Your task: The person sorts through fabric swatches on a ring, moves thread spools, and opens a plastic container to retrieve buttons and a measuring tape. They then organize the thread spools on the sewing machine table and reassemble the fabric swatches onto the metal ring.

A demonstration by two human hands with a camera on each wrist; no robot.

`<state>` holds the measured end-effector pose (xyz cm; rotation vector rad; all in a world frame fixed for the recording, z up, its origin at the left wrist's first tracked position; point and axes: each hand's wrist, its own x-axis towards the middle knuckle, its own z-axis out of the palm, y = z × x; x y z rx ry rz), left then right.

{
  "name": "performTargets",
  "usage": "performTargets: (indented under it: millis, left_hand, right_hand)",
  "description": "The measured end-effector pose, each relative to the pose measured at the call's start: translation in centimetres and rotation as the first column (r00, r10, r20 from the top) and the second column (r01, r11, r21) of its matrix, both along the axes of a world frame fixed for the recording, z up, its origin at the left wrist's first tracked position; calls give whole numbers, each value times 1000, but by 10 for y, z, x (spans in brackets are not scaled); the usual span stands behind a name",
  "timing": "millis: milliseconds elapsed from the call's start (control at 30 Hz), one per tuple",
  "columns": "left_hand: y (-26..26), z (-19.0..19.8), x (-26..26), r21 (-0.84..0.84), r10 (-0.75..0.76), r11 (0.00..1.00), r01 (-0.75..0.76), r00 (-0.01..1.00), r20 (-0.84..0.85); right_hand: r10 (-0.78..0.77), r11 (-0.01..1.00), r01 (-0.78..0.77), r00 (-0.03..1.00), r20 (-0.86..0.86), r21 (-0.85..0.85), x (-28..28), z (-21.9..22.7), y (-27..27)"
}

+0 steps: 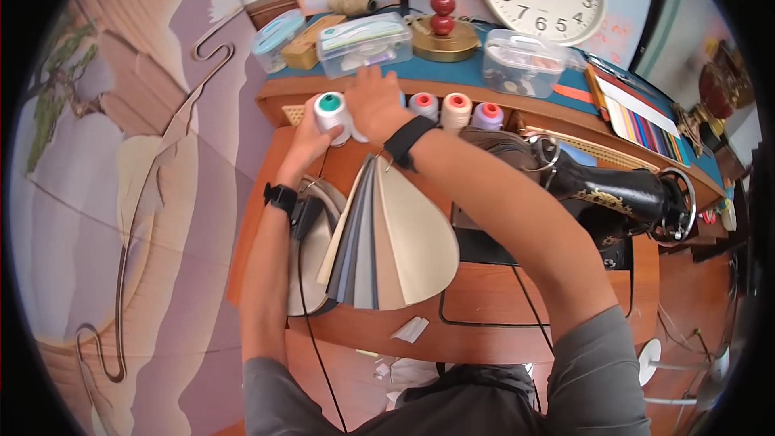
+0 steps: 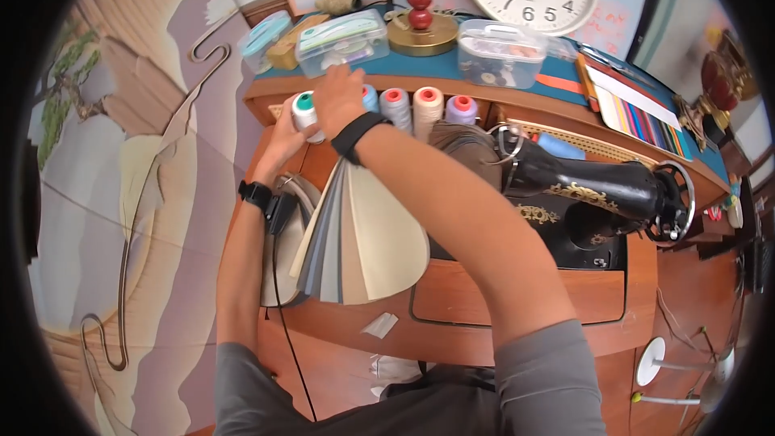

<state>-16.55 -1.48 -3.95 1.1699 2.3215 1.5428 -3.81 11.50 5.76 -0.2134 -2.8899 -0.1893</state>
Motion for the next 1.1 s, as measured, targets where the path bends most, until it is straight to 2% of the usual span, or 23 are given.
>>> performTargets:
  millis: [33,100,167,233,300,367,433,467,533,567,633,700,767,800,833,900,967,1033,1100]
  left_hand:
    - [1,-4,-1,57,-10,998,9,1000,21]
    - [3,-2,-2,128,-23,992,15,998,64]
    - [2,5,2,139,-49,990,36,995,89]
    - [-4,9,2,29,2,1000,-9,973,232]
    - [-7,0,-4,40,0,999,-7,985,175]
    - [-10,-8,-13,49,4,999,-9,994,113]
    - [-9,-15,-19,55,14,998,-22,990,143]
    - [-10,-13,-18,39,33,999,-38,991,132]
    - [-13,-11,-16,20,46,999,-49,991,128]
    - [-11,-11,-15,4,69,998,-70,989,130]
    - [-10,-2,-4,-64,84,995,-74,984,158]
    - [-15,-5,-9,-39,90,996,-85,979,183]
    - [-19,-1,-3,-63,96,994,-87,983,159]
    - [-22,3,2,-96,133,988,-120,981,141]
    - [-24,5,1,-122,169,980,-154,979,117]
    - [-30,9,1,-135,186,975,-175,980,73]
    - [-33,15,4,-143,194,972,-188,981,29]
    - [-36,23,10,-62,215,975,-214,976,16]
    - [-22,55,47,-12,218,976,-218,976,-4]
  right_hand:
    - [-24,1000,24,997,-67,1,7,0,-4]
    - [54,998,-51,986,-158,20,25,8,-11]
    - [271,958,-266,962,30,-103,71,62,-10]
    - [386,917,-378,922,44,-129,122,105,12]
    - [376,869,-391,920,-110,-304,161,124,58]
    - [207,903,-224,975,-86,-365,181,124,119]
    - [21,985,10,984,177,-173,208,139,150]
    - [13,985,17,985,171,-173,217,134,167]
    - [-108,937,243,885,452,-251,224,106,202]
    - [-115,934,250,887,448,-255,220,89,217]
    - [32,958,137,820,571,-250,215,57,243]
    - [23,941,163,843,537,-296,215,53,241]
    - [77,936,193,708,702,-296,201,46,237]
    - [211,924,95,682,700,-371,194,35,245]
    - [217,923,88,685,696,-374,190,39,241]
    - [111,960,149,571,814,-235,185,44,231]
    - [116,966,118,595,795,-229,191,55,225]
    - [119,971,89,618,777,-220,194,51,223]
    - [96,986,9,776,624,-164,196,26,230]
